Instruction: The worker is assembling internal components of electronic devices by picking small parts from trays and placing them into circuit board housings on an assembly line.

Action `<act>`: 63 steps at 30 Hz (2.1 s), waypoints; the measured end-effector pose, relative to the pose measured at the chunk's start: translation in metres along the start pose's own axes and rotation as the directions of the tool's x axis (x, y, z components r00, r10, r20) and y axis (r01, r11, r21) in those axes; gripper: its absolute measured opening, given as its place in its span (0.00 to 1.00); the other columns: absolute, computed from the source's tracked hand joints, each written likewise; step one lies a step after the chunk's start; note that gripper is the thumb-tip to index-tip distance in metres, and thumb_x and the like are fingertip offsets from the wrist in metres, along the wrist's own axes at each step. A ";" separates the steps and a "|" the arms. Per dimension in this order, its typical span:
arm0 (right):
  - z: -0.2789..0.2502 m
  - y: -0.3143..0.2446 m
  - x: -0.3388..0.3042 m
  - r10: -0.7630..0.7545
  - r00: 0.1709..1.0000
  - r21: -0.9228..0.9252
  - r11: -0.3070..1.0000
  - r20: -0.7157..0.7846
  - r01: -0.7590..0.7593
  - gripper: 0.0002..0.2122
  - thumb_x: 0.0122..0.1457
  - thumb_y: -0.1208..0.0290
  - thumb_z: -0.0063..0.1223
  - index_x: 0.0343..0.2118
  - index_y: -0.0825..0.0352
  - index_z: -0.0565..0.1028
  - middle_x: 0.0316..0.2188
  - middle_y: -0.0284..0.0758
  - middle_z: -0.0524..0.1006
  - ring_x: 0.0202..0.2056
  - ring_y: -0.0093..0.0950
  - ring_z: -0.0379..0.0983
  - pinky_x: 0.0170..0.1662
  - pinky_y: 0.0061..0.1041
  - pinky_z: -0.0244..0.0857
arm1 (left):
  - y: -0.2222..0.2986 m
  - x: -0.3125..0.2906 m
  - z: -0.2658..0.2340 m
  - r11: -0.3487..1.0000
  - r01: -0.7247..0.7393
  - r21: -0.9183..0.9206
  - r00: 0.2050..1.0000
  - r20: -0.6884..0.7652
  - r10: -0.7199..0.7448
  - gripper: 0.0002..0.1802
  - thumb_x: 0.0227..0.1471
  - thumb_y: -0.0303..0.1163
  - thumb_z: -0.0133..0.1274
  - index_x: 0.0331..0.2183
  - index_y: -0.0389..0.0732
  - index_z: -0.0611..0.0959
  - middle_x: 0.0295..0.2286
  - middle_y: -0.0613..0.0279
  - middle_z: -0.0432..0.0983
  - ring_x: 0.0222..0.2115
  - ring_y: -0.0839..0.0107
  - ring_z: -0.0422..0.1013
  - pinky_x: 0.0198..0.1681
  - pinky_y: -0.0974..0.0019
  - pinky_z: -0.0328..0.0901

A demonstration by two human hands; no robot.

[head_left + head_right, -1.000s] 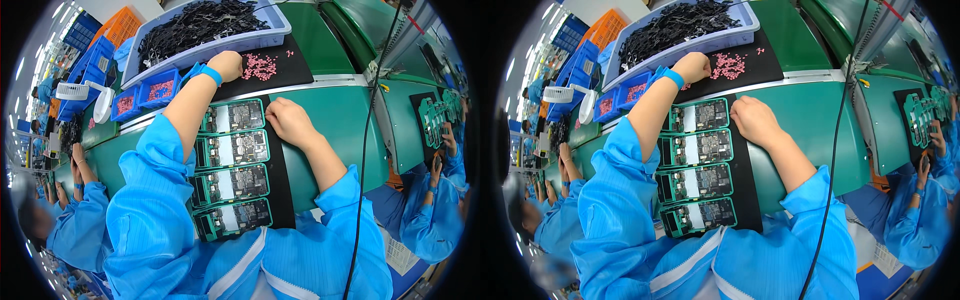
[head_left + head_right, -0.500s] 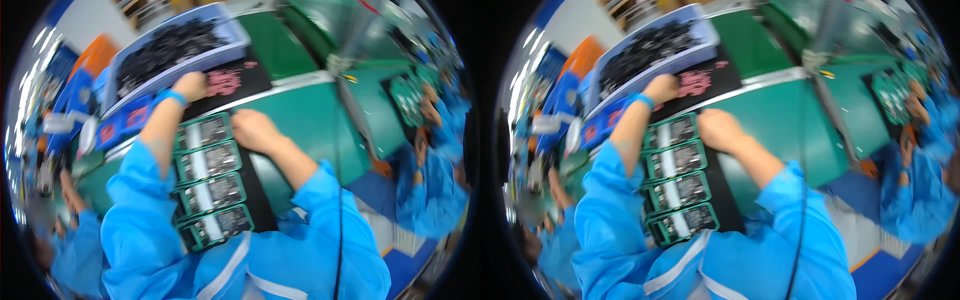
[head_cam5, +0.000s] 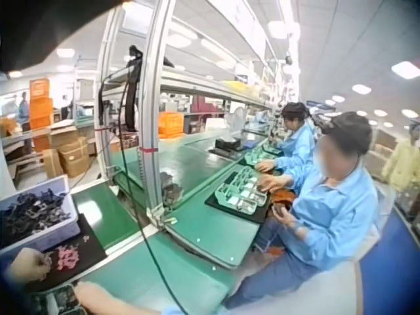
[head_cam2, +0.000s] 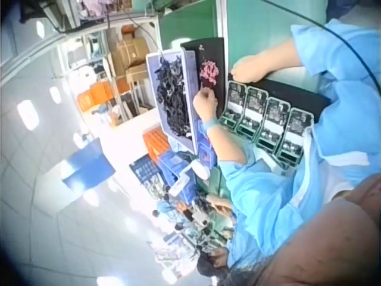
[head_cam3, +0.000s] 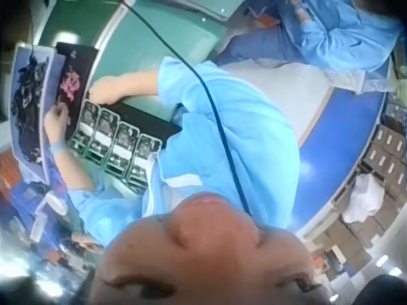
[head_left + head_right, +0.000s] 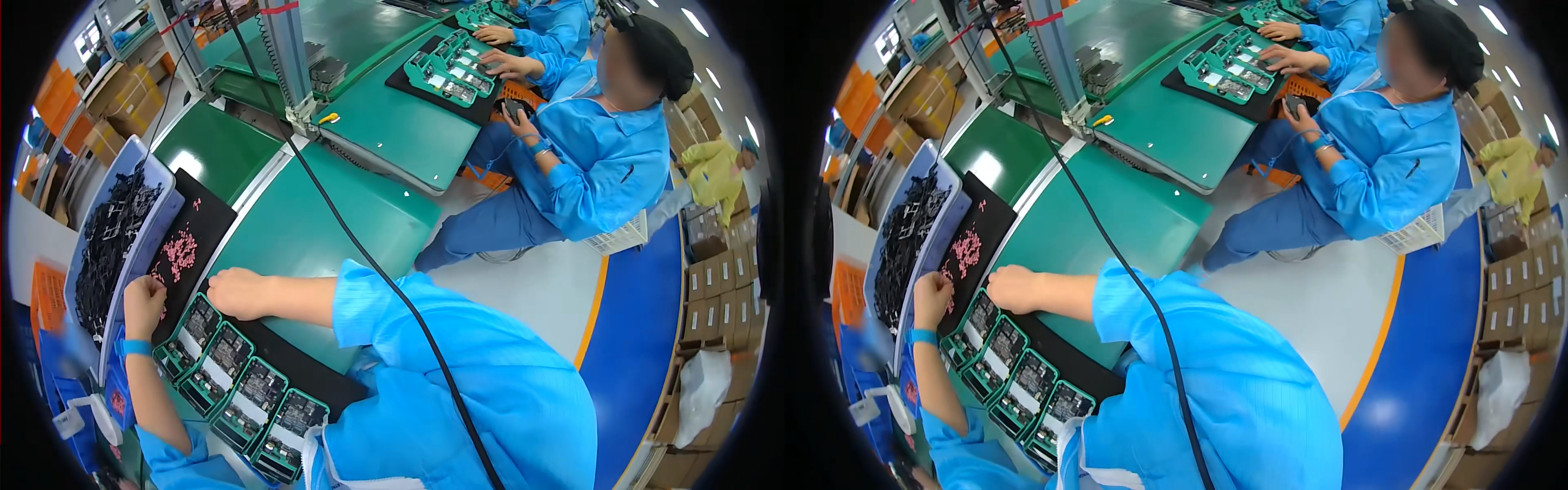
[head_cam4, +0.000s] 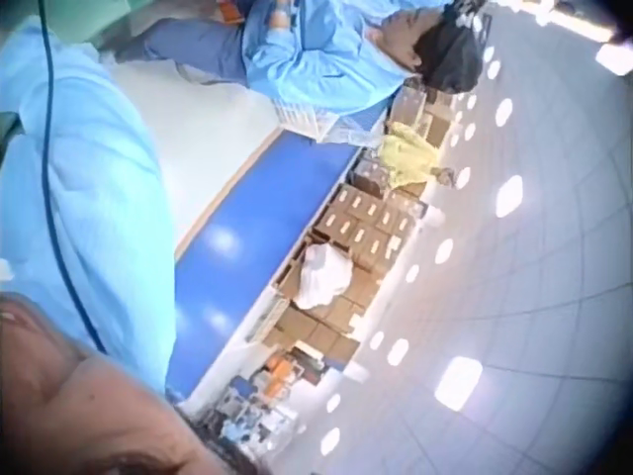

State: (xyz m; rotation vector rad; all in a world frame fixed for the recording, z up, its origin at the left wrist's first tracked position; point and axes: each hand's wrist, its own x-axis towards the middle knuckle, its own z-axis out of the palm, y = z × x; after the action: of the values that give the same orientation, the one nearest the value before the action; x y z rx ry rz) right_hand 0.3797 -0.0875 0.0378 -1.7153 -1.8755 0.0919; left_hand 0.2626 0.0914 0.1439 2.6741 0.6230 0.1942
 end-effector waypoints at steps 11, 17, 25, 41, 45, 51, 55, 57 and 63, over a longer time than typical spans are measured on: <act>0.009 -0.041 0.002 0.004 0.987 0.017 1.000 0.159 -0.006 0.07 0.47 0.70 0.53 0.22 0.69 0.76 0.26 0.48 0.76 0.31 0.45 0.74 0.33 0.43 0.68 | 0.051 -0.166 -0.003 0.996 -0.037 -0.079 0.996 0.079 0.043 0.06 0.42 0.29 0.57 0.23 0.35 0.81 0.19 0.54 0.75 0.20 0.66 0.72 0.24 0.64 0.66; 0.006 -0.034 -0.016 0.050 0.990 -0.012 0.999 0.133 -0.049 0.06 0.53 0.74 0.48 0.30 0.71 0.73 0.31 0.46 0.74 0.37 0.44 0.71 0.41 0.37 0.66 | 0.065 -0.197 0.035 0.989 -0.117 -0.093 0.986 0.112 0.127 0.04 0.42 0.27 0.53 0.23 0.37 0.80 0.22 0.52 0.76 0.27 0.54 0.74 0.32 0.59 0.68; 0.003 -0.043 -0.025 0.073 0.990 -0.057 0.996 0.120 -0.066 0.05 0.53 0.76 0.48 0.29 0.71 0.73 0.32 0.45 0.74 0.36 0.44 0.71 0.40 0.37 0.66 | 0.069 -0.213 0.068 0.967 -0.223 0.124 0.973 0.080 0.214 0.04 0.42 0.29 0.54 0.23 0.39 0.80 0.25 0.58 0.74 0.29 0.58 0.72 0.34 0.59 0.68; -0.026 -0.102 -0.086 -0.023 0.991 0.091 0.996 0.134 0.010 0.02 0.50 0.78 0.50 0.27 0.67 0.71 0.26 0.40 0.72 0.31 0.40 0.71 0.33 0.33 0.66 | 0.078 -0.229 0.088 0.827 -0.298 0.476 0.923 -0.077 0.377 0.04 0.35 0.29 0.53 0.17 0.39 0.81 0.22 0.60 0.75 0.30 0.63 0.74 0.34 0.63 0.68; -0.027 -0.155 -0.118 -0.100 0.960 0.235 0.971 0.263 0.037 0.04 0.45 0.81 0.52 0.25 0.67 0.71 0.24 0.39 0.71 0.28 0.38 0.71 0.30 0.32 0.65 | 0.076 -0.244 0.097 0.812 -0.290 0.506 0.907 -0.125 0.402 0.05 0.35 0.30 0.53 0.16 0.41 0.81 0.22 0.62 0.75 0.29 0.66 0.73 0.34 0.66 0.67; -0.004 -0.176 -0.134 -0.252 0.946 0.145 0.963 0.201 0.226 0.05 0.44 0.79 0.55 0.24 0.66 0.71 0.22 0.37 0.70 0.27 0.37 0.70 0.30 0.32 0.66 | 0.071 -0.249 0.097 0.811 -0.383 0.443 0.905 0.001 0.426 0.04 0.35 0.30 0.54 0.17 0.41 0.82 0.24 0.61 0.75 0.31 0.66 0.73 0.35 0.66 0.68; -0.006 -0.183 -0.131 -0.315 0.921 -0.088 0.936 0.230 0.342 0.03 0.43 0.77 0.53 0.23 0.66 0.71 0.21 0.36 0.69 0.27 0.34 0.70 0.31 0.31 0.65 | 0.062 -0.248 0.095 0.832 -0.382 0.403 0.902 -0.033 0.430 0.04 0.35 0.29 0.55 0.18 0.40 0.82 0.25 0.61 0.75 0.32 0.65 0.73 0.37 0.65 0.68; -0.004 -0.183 -0.129 -0.327 0.912 -0.138 0.920 0.246 0.367 0.03 0.43 0.76 0.51 0.23 0.65 0.70 0.21 0.36 0.68 0.27 0.33 0.70 0.31 0.30 0.65 | 0.058 -0.246 0.094 0.858 -0.370 0.357 0.917 -0.010 0.399 0.03 0.35 0.28 0.55 0.20 0.40 0.82 0.26 0.61 0.75 0.33 0.64 0.73 0.38 0.64 0.68; -0.011 -0.200 -0.122 -0.399 0.833 -0.287 0.805 0.384 0.519 0.02 0.42 0.73 0.49 0.19 0.64 0.69 0.21 0.33 0.68 0.28 0.29 0.68 0.32 0.27 0.61 | 0.061 -0.245 0.091 0.858 -0.384 0.340 0.910 -0.019 0.414 0.04 0.36 0.28 0.54 0.20 0.39 0.82 0.25 0.60 0.75 0.32 0.63 0.73 0.37 0.64 0.68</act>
State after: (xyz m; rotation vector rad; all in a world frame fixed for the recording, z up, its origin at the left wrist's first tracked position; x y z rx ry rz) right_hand 0.2071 -0.2376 0.0871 -1.4706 -2.6484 -0.2334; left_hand 0.0880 -0.1003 0.0734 3.1142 0.1149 0.3546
